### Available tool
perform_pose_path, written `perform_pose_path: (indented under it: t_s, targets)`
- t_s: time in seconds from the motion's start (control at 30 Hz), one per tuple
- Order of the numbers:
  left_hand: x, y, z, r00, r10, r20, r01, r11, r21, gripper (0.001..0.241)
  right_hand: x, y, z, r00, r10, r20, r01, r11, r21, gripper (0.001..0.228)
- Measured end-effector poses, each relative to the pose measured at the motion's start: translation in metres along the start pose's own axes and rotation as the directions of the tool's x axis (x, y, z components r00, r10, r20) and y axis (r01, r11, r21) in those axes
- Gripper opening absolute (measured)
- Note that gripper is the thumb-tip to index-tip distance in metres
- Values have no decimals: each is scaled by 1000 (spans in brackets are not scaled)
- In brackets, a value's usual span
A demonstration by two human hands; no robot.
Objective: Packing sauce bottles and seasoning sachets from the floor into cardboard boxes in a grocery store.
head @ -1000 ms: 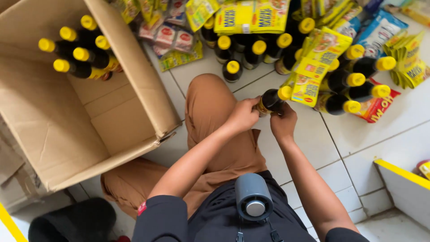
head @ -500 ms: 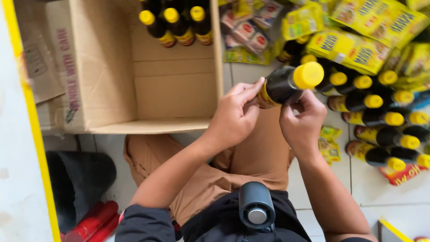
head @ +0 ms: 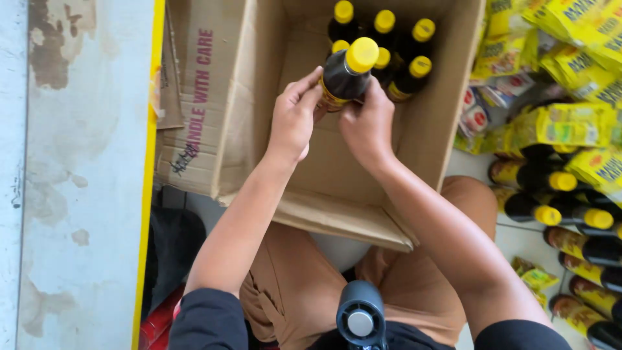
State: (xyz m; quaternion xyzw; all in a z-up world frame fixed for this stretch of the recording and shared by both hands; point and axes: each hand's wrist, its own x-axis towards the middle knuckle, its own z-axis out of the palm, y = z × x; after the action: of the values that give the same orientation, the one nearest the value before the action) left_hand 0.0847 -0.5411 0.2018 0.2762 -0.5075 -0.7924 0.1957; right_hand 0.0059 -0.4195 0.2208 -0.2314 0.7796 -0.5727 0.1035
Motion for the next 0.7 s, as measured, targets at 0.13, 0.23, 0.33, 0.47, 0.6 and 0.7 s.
perform_pose_path:
  t_s: [0.13,0.23,0.33,0.47,0.6,0.7]
  targets:
    - [65,-34,-47,991,-56,-124,33,984,-177,36,30,43,74,999,1,35,1,998,-56,41]
    - [109,-64,-67,982,8,-187,-41,985,-169,38,51,66,111,999,-6,39,10,995,-98,53]
    - [145,-93,-82,960,21,-278,-61,989,-134,44,67,97,141,999,15,42,-10,994,-112,60]
    - [187,-142,-99,922,9,-387,-44,996,-82,47,88,124,164,992,97,78,-91,993,-71,65]
    - [214,-175,-111,892,-6,-452,8,1000,3,50,108,166,187,978,191,82,-188,981,-39,65]
    - [226,-197,-118,890,32,-455,0,998,69,53,116,201,200,977,208,56,-201,973,-111,66]
